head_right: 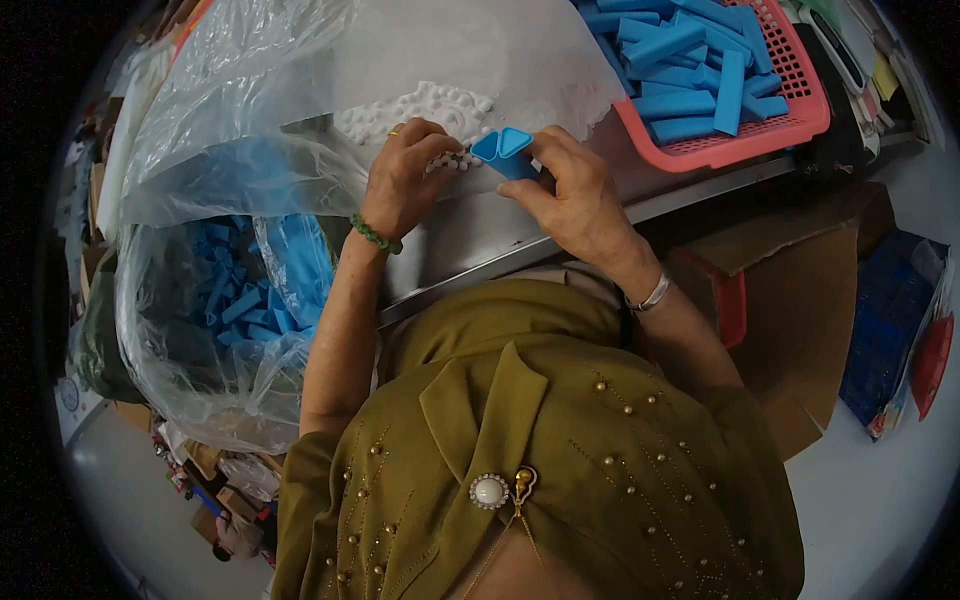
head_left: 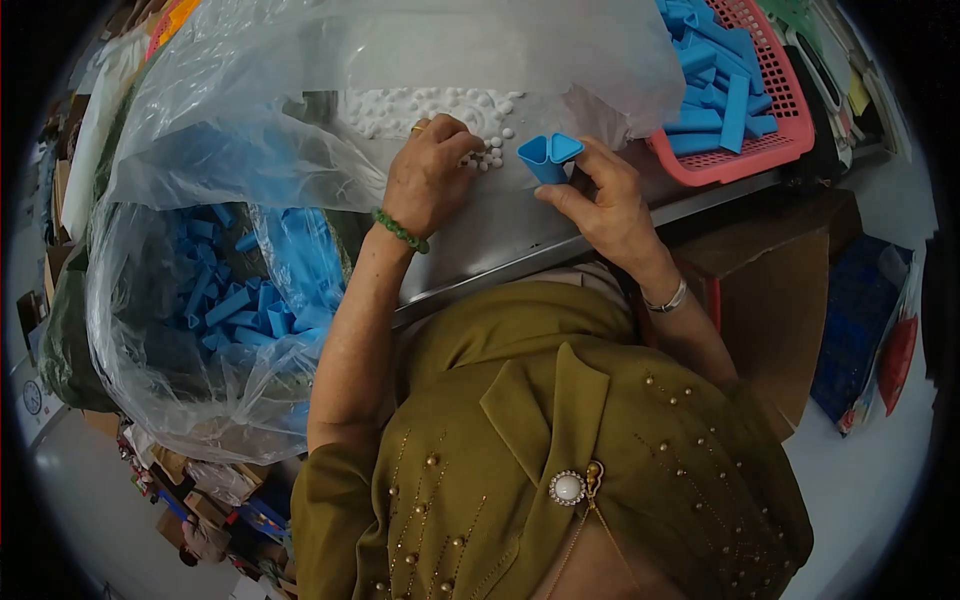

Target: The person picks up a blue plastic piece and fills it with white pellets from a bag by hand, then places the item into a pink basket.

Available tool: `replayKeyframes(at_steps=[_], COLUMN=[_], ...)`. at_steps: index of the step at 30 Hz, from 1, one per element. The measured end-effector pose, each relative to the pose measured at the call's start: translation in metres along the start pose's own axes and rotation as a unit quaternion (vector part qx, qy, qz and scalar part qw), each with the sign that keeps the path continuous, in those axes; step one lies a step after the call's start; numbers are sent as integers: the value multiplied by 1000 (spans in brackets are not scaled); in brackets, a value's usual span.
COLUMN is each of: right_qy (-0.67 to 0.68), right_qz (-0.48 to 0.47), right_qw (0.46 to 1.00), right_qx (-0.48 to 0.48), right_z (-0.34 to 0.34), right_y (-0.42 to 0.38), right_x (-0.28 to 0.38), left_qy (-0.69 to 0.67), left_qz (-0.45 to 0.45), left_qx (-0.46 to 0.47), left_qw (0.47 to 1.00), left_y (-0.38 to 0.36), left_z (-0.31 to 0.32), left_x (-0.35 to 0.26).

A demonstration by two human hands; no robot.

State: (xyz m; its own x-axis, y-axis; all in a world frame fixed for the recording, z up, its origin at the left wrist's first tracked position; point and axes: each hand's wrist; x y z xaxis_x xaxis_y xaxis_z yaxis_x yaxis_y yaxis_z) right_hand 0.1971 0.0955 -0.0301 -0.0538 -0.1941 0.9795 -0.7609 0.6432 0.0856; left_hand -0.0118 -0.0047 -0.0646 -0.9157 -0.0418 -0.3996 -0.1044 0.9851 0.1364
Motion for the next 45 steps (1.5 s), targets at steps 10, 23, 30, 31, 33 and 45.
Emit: replayKeyframes(at_steps=[10,23,30,31,33,45], right_qy=[-279,-501,-409,-408,-406,-351], right_qz=[-88,-74,-73,-56,-39,-20], right_qw=[955,861,903,903,903,921], right_qx=[47,55,114,124,134,167], right_z=[14,5,4,2,2,29], right_y=[42,56,52,51,50,49], right_x=[9,2,-17,-15,-16,-15], left_qy=[24,-12,52,44,35,-65], left_qz=[-171,-163,-187,-202,-216,-200], left_qx=[-33,-42,-71,-69,-66,-89], left_qw=[984,986,978,976,973,974], left_y=[-22,-22,-25,-25,-26,-22], left_z=[-2,8,2,2,3,20], left_x=[-11,-16,-28,-28,-27,-18])
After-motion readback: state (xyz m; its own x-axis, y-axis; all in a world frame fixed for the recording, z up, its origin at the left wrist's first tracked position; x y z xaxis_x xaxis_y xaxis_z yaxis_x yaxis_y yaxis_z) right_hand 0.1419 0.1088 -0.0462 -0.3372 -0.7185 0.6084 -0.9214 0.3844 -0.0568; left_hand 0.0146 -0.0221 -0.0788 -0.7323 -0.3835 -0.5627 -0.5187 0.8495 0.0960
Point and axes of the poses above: each hand's wrist, its own y-axis towards the middle knuckle, its own z-axis out of the palm, x = y × z, and after that the axes turned 12 degrees about y, right-handed
